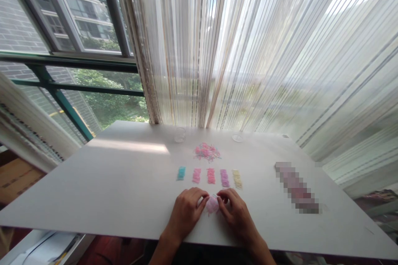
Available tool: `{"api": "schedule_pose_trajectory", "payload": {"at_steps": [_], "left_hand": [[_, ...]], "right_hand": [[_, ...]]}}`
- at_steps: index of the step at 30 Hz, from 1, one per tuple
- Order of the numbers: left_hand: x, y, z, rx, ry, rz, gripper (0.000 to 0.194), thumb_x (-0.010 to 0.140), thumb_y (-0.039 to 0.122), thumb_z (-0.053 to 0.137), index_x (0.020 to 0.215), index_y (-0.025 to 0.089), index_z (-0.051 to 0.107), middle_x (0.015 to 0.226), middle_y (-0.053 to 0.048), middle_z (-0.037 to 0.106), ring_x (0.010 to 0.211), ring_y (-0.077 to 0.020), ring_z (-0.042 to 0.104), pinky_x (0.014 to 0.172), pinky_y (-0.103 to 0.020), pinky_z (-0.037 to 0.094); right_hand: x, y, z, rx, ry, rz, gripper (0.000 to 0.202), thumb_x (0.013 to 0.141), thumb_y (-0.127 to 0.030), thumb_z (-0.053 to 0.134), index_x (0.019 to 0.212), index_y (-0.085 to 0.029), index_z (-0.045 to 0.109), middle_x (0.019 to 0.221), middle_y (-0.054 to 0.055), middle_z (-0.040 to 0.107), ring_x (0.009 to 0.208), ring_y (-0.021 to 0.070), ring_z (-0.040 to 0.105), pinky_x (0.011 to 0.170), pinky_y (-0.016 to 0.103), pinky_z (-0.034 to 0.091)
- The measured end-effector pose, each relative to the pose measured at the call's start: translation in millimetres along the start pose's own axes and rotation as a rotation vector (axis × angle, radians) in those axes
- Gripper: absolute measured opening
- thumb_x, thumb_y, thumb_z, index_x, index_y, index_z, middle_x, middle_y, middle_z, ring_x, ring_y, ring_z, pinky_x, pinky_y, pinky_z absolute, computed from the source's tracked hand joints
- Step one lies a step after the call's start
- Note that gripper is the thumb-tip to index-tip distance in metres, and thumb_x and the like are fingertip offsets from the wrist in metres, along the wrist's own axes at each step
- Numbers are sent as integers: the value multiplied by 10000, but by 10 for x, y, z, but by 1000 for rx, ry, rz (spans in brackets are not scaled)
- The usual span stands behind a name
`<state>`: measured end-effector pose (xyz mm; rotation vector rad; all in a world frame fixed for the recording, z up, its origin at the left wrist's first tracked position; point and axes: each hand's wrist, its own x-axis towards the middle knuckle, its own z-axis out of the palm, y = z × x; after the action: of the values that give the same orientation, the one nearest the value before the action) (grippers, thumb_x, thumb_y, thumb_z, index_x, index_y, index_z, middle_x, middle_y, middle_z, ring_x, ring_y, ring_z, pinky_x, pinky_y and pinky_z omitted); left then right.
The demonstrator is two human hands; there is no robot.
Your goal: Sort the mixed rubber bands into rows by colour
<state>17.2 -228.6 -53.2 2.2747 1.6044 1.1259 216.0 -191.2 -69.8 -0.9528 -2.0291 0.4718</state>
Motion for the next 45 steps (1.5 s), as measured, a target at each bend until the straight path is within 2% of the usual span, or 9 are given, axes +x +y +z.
{"api": "schedule_pose_trajectory", "payload": {"at_steps": [4, 6, 11, 15, 28, 38, 45], "left_hand": [[102, -163, -175, 68, 57, -21, 135, 982, 243, 559, 966, 236, 693, 921, -17, 757, 835, -181, 714, 772, -282, 542], [150, -258, -235, 130, 37, -69, 143, 975, 244, 565, 946, 245, 705, 913, -8, 753, 825, -173, 719, 751, -261, 542], [171, -384, -209, 193, 4, -178, 125, 945, 246, 609, 939, 257, 733, 921, 3, 749, 799, -170, 726, 720, -247, 537], [153, -387, -151, 182, 15, -228, 134, 942, 258, 613, 918, 254, 744, 911, 3, 745, 795, -170, 726, 706, -242, 525], [210, -390, -150, 255, -1, -280, 107, 942, 249, 628, 944, 243, 735, 945, 4, 737, 816, -172, 725, 694, -243, 507], [157, -399, -134, 183, 12, -238, 94, 928, 263, 618, 963, 254, 705, 968, -3, 738, 828, -175, 722, 722, -260, 534], [210, -391, -73, 253, 5, -262, 59, 907, 255, 657, 947, 243, 700, 971, 4, 736, 830, -172, 725, 709, -245, 532]], "right_hand": [[5, -16, -13, 15, -3, 26, 108, 966, -206, 548, 1020, -227, 639, 847, 27, 657, 731, 170, 636, 695, 276, 539], [7, -22, -19, 21, -20, 37, 109, 970, -210, 542, 995, -228, 647, 847, 28, 655, 725, 168, 635, 686, 276, 538], [12, -37, -31, 20, -76, 74, 139, 987, -234, 530, 923, -227, 653, 839, 35, 645, 748, 182, 628, 689, 295, 532], [15, -45, -36, 30, -96, 74, 167, 1001, -252, 515, 907, -221, 650, 834, 39, 640, 746, 182, 619, 688, 300, 526], [23, -54, -35, 45, -102, 86, 150, 993, -236, 532, 903, -222, 652, 822, 24, 635, 738, 176, 620, 690, 287, 510], [32, -76, -39, 45, -85, 77, 161, 992, -249, 535, 883, -227, 652, 808, 26, 645, 714, 175, 623, 663, 284, 515], [33, -65, -37, 49, -93, 87, 151, 983, -236, 537, 891, -224, 656, 809, 22, 640, 716, 174, 622, 672, 287, 515]]}}
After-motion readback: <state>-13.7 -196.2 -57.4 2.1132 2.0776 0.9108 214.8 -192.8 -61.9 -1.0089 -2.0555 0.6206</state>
